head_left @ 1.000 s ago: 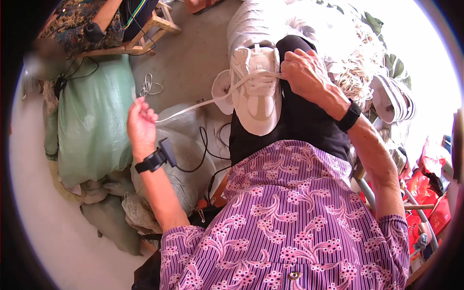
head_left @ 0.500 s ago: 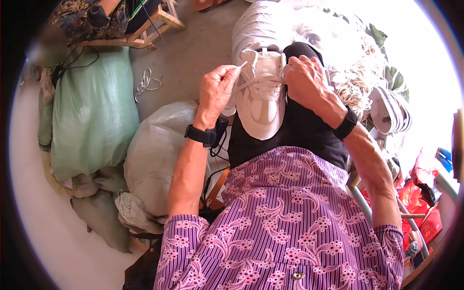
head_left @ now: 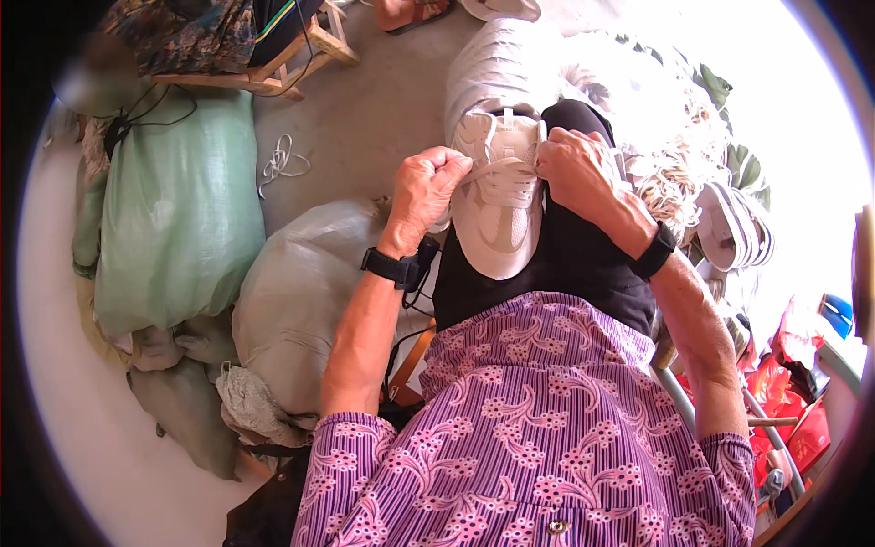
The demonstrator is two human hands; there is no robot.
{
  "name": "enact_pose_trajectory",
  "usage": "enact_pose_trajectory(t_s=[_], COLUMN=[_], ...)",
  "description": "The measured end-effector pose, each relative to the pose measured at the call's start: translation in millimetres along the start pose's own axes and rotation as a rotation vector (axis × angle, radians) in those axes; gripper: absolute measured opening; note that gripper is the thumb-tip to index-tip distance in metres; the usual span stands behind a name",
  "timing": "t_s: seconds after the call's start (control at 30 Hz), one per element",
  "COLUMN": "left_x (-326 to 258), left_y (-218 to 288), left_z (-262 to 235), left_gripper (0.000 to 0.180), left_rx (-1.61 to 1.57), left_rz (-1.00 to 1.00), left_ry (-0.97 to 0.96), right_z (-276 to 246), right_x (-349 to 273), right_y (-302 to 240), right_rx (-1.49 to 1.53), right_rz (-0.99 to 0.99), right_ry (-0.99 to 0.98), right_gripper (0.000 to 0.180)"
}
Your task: Lacing a pair of white athletic shoes in a factory setting.
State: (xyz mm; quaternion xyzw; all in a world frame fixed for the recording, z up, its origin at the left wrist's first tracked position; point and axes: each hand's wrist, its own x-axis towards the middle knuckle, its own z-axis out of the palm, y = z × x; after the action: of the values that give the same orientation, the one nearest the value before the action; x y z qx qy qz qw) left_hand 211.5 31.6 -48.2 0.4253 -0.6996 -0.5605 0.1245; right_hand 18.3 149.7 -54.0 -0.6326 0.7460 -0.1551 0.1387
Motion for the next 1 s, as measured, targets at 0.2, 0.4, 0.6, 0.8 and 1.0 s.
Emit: enact_pose_trajectory(t_s=[0.2,0.4,0.6,0.8,1.0], left_x=[9,15,17,-2,-3], left_y=[6,12,1,-18,-22], left_z=[9,10,22,18,22], left_gripper=[0.019,0.016,0.021,0.025,0.020], left_rx=[0.083,0.310,0.314,-0.267,-0.386], left_rz=[0.069,0.179,0.271,-0.087,-0.169], left_ry=[0.004,0.009,0.037,0.000,-0.043], right_z=[3,5,-2,-8,14], right_x=[0,0,-1,18,39], right_y=[1,2,3,5,-17], right_rx=[0.002,0.018,0.002,0.074,0.269], right_rz=[0.004,0.006,-0.039,-0.094,-0.196], right_ry=[0.016,-0.009,-0.047,0.148,0.029], right_gripper=[0.005,0.005,0.006,0.010,0.016])
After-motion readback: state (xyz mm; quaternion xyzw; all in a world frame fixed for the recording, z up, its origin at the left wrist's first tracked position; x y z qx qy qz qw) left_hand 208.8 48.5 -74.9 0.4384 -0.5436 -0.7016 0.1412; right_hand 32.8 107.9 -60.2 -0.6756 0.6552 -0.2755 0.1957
